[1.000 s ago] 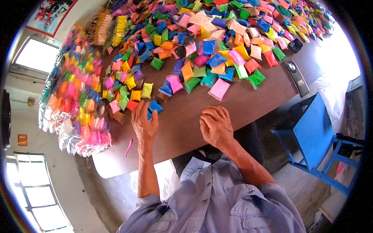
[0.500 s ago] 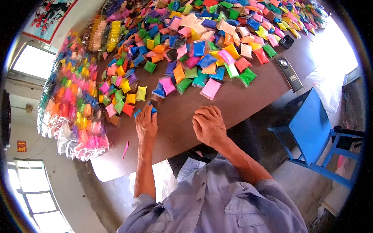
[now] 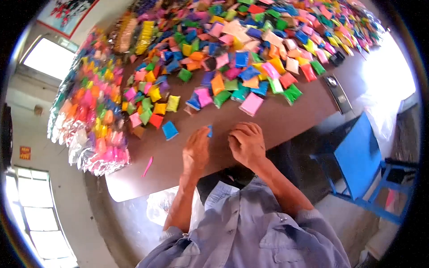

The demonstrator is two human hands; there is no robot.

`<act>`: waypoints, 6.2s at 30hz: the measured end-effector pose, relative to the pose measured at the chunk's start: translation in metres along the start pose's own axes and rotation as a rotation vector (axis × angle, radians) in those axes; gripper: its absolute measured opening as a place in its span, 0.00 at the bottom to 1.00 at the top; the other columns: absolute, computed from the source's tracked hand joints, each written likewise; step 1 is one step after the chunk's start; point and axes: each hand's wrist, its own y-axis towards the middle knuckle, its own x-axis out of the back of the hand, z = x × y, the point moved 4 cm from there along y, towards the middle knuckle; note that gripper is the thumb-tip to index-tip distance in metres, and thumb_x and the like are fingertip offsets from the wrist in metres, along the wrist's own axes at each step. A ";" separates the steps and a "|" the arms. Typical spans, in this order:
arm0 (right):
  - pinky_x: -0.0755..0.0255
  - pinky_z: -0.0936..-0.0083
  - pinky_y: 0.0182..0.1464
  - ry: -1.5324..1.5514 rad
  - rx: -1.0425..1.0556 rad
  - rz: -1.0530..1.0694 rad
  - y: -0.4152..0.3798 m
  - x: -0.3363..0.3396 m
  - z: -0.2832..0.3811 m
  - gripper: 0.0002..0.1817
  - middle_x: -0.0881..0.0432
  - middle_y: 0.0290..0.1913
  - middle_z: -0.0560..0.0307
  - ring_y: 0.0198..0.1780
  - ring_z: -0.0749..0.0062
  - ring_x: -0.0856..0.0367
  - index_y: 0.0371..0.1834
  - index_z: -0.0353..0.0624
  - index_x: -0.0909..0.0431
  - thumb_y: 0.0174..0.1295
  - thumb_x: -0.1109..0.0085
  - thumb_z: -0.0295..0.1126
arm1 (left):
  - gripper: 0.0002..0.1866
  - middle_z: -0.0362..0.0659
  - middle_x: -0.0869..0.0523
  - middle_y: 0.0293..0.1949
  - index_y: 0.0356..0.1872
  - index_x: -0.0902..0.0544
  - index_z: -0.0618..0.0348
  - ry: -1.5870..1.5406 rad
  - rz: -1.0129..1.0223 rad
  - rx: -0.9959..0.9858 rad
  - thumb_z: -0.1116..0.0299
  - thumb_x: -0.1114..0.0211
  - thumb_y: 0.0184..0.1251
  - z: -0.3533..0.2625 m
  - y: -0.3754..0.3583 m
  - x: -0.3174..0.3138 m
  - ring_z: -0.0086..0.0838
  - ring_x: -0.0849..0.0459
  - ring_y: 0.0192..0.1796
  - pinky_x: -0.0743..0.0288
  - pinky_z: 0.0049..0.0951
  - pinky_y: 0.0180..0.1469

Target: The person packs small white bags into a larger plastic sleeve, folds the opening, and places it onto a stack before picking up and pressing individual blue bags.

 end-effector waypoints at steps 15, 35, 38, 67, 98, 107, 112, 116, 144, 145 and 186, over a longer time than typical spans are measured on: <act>0.31 0.81 0.39 1.039 -0.774 0.225 0.027 -0.024 0.001 0.15 0.20 0.37 0.69 0.39 0.86 0.28 0.49 0.38 0.11 0.84 0.38 0.39 | 0.21 0.55 0.11 0.60 0.60 0.11 0.63 -0.212 -0.236 0.018 0.79 0.22 0.64 -0.051 -0.010 0.023 0.49 0.10 0.64 0.14 0.43 0.63; 0.22 0.69 0.45 0.569 -0.397 0.378 0.029 -0.031 0.005 0.11 0.13 0.44 0.53 0.44 0.69 0.14 0.55 0.40 0.12 0.76 0.33 0.34 | 0.11 0.37 0.17 0.26 0.37 0.14 0.65 -0.671 -0.045 0.691 0.68 0.25 0.77 0.014 -0.015 -0.030 0.19 0.22 0.32 0.27 0.28 0.34; 0.20 0.66 0.46 0.624 -0.427 0.404 0.022 -0.038 -0.003 0.11 0.12 0.44 0.50 0.44 0.59 0.12 0.54 0.40 0.13 0.74 0.32 0.33 | 0.11 0.36 0.16 0.27 0.36 0.14 0.64 -0.636 -0.015 0.624 0.68 0.26 0.78 0.020 -0.017 -0.023 0.16 0.23 0.32 0.29 0.26 0.33; 0.20 0.58 0.36 0.412 -0.158 0.170 0.017 -0.035 0.003 0.12 0.14 0.38 0.43 0.37 0.46 0.13 0.48 0.36 0.13 0.68 0.27 0.33 | 0.22 0.41 0.12 0.42 0.61 0.15 0.65 -0.645 -0.295 0.447 0.57 0.26 0.79 0.029 0.228 0.037 0.22 0.14 0.37 0.16 0.24 0.36; 0.29 0.66 0.41 0.549 -0.330 0.175 0.190 -0.178 -0.001 0.07 0.23 0.37 0.50 0.37 0.63 0.24 0.51 0.35 0.19 0.79 0.42 0.27 | 0.14 0.42 0.22 0.26 0.34 0.19 0.64 -0.593 -0.165 0.509 0.65 0.30 0.80 0.161 0.137 0.001 0.22 0.28 0.31 0.29 0.31 0.33; 0.28 0.65 0.42 0.489 -0.070 0.143 0.189 -0.175 0.010 0.05 0.21 0.37 0.50 0.37 0.60 0.22 0.48 0.35 0.17 0.77 0.40 0.25 | 0.11 0.41 0.17 0.30 0.43 0.15 0.64 -0.664 -0.419 0.473 0.66 0.34 0.85 0.167 0.122 -0.005 0.19 0.23 0.34 0.25 0.27 0.37; 0.27 0.70 0.42 0.537 -0.140 0.158 0.182 -0.181 0.007 0.07 0.20 0.36 0.55 0.38 0.72 0.22 0.46 0.35 0.16 0.80 0.41 0.28 | 0.10 0.49 0.11 0.33 0.44 0.14 0.64 -0.364 -0.487 0.270 0.66 0.30 0.83 0.159 0.119 0.002 0.30 0.13 0.33 0.20 0.36 0.38; 0.27 0.71 0.42 0.496 -0.138 0.101 0.180 -0.181 -0.001 0.06 0.20 0.36 0.55 0.38 0.71 0.22 0.46 0.35 0.16 0.80 0.42 0.25 | 0.11 0.52 0.12 0.33 0.44 0.14 0.64 -0.449 -0.465 0.346 0.65 0.31 0.83 0.155 0.122 -0.001 0.33 0.11 0.35 0.18 0.36 0.40; 0.31 0.74 0.39 0.726 -0.256 0.087 0.178 -0.181 -0.008 0.15 0.27 0.32 0.64 0.37 0.81 0.30 0.39 0.37 0.22 0.87 0.45 0.33 | 0.18 0.56 0.15 0.27 0.39 0.17 0.63 -0.351 -0.236 0.288 0.56 0.34 0.84 0.151 0.123 -0.008 0.55 0.13 0.30 0.23 0.47 0.32; 0.31 0.74 0.39 0.726 -0.257 0.087 0.179 -0.180 -0.007 0.15 0.27 0.32 0.64 0.37 0.81 0.30 0.39 0.37 0.22 0.87 0.45 0.33 | 0.18 0.56 0.14 0.28 0.39 0.17 0.63 -0.285 -0.241 0.257 0.57 0.34 0.84 0.151 0.122 -0.007 0.56 0.13 0.30 0.23 0.48 0.32; 0.29 0.75 0.43 0.602 -0.254 0.171 0.182 -0.176 -0.006 0.09 0.24 0.38 0.61 0.40 0.78 0.25 0.51 0.36 0.16 0.84 0.41 0.31 | 0.16 0.41 0.22 0.26 0.38 0.16 0.62 -0.678 -0.274 0.358 0.60 0.33 0.85 0.164 0.127 0.002 0.18 0.28 0.32 0.29 0.30 0.33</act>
